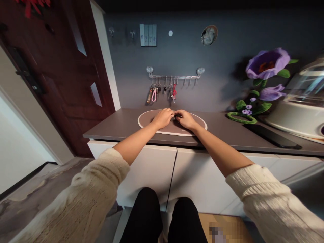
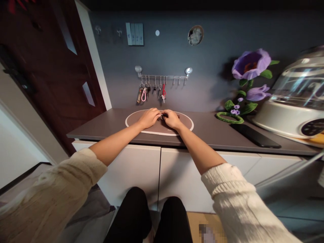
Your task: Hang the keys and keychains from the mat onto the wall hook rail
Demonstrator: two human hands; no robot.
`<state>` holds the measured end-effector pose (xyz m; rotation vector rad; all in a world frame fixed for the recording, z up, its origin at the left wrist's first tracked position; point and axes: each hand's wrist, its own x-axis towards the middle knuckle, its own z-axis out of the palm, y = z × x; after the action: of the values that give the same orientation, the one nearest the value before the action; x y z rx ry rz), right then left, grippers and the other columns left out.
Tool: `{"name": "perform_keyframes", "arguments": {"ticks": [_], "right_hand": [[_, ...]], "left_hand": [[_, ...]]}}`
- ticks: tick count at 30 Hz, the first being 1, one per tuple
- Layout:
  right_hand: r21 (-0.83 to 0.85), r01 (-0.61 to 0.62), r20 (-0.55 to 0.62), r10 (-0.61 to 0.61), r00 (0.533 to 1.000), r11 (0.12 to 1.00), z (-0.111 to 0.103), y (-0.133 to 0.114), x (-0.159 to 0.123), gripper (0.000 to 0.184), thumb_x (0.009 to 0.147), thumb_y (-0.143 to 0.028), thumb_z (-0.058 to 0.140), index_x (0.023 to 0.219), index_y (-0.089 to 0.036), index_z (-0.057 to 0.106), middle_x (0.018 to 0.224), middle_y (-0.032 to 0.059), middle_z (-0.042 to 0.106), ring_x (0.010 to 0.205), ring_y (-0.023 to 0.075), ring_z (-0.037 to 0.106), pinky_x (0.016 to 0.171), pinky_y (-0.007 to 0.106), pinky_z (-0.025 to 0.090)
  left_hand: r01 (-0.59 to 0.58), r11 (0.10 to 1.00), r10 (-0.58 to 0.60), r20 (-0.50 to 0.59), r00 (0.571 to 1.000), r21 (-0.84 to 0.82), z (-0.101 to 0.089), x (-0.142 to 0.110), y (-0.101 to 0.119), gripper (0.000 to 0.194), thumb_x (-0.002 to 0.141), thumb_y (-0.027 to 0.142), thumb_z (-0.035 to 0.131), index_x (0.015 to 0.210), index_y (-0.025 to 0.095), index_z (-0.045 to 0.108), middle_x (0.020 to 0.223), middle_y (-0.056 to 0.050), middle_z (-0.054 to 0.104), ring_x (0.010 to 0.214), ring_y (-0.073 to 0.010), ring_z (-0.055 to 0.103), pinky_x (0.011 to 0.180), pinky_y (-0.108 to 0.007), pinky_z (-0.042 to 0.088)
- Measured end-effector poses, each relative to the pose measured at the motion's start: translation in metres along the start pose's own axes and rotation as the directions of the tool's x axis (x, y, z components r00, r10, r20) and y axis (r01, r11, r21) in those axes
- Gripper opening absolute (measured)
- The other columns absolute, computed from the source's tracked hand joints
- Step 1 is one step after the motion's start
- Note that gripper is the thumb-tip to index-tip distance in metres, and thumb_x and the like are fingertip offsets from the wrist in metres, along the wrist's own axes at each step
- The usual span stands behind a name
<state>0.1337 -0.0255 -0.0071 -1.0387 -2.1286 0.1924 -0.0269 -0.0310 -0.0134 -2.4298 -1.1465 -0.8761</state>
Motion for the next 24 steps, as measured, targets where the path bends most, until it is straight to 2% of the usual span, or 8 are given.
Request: {"name": "perform_keyframes", "arguments": {"ticks": [8,13,18,24], "right_hand": [[0.387,-0.11,0.092,0.08,0.992,0.915,-0.003,-0.008,0.001,0.033,0.059,-0.006,0.05,0.09,-0.014,0.059,0.095,0.0042,0.063,0.087,0.015,0.056,0.089,0.032,0.039],[0.557,-0.198,0.104,0.168,0.98,0.807,-0.004,-0.018,-0.002,0.024,0.065,-0.017,0.053,0.088,-0.016,0.057,0.086,0.0026,0.062,0.078,0.0127,0.054,0.078,0.029,0.043],[0.589,-0.211,0.056,0.22,0.974,0.78,-0.003,-0.019,-0.004,0.023,0.068,-0.033,0.058,0.085,-0.017,0.056,0.078,0.0004,0.06,0.071,0.0116,0.052,0.073,0.028,0.043],[0.574,-0.137,0.022,0.152,0.988,0.807,0.002,-0.009,0.001,0.027,0.068,-0.041,0.059,0.077,-0.016,0.052,0.069,-0.0017,0.054,0.064,0.0089,0.048,0.067,0.025,0.04]], "left_hand": [[0.068,0.997,-0.071,-0.08,0.994,-0.036,-0.001,0.002,0.0,0.026,0.089,0.026,0.03,0.087,0.017,0.055,0.091,-0.007,0.057,0.091,-0.0181,0.049,0.082,-0.031,0.038],[0.147,0.985,-0.157,-0.122,0.98,-0.09,-0.005,0.001,0.002,0.023,0.089,0.024,0.032,0.087,0.018,0.054,0.091,-0.007,0.057,0.09,-0.0178,0.05,0.082,-0.03,0.037],[0.199,0.971,-0.215,-0.122,0.969,-0.133,-0.007,0.001,0.003,0.022,0.087,0.023,0.034,0.087,0.017,0.054,0.091,-0.007,0.058,0.089,-0.0177,0.051,0.081,-0.03,0.038],[0.204,0.967,-0.224,-0.122,0.967,-0.155,-0.005,0.001,0.002,0.021,0.087,0.024,0.035,0.086,0.016,0.054,0.091,-0.007,0.059,0.087,-0.0171,0.051,0.081,-0.029,0.038]]}}
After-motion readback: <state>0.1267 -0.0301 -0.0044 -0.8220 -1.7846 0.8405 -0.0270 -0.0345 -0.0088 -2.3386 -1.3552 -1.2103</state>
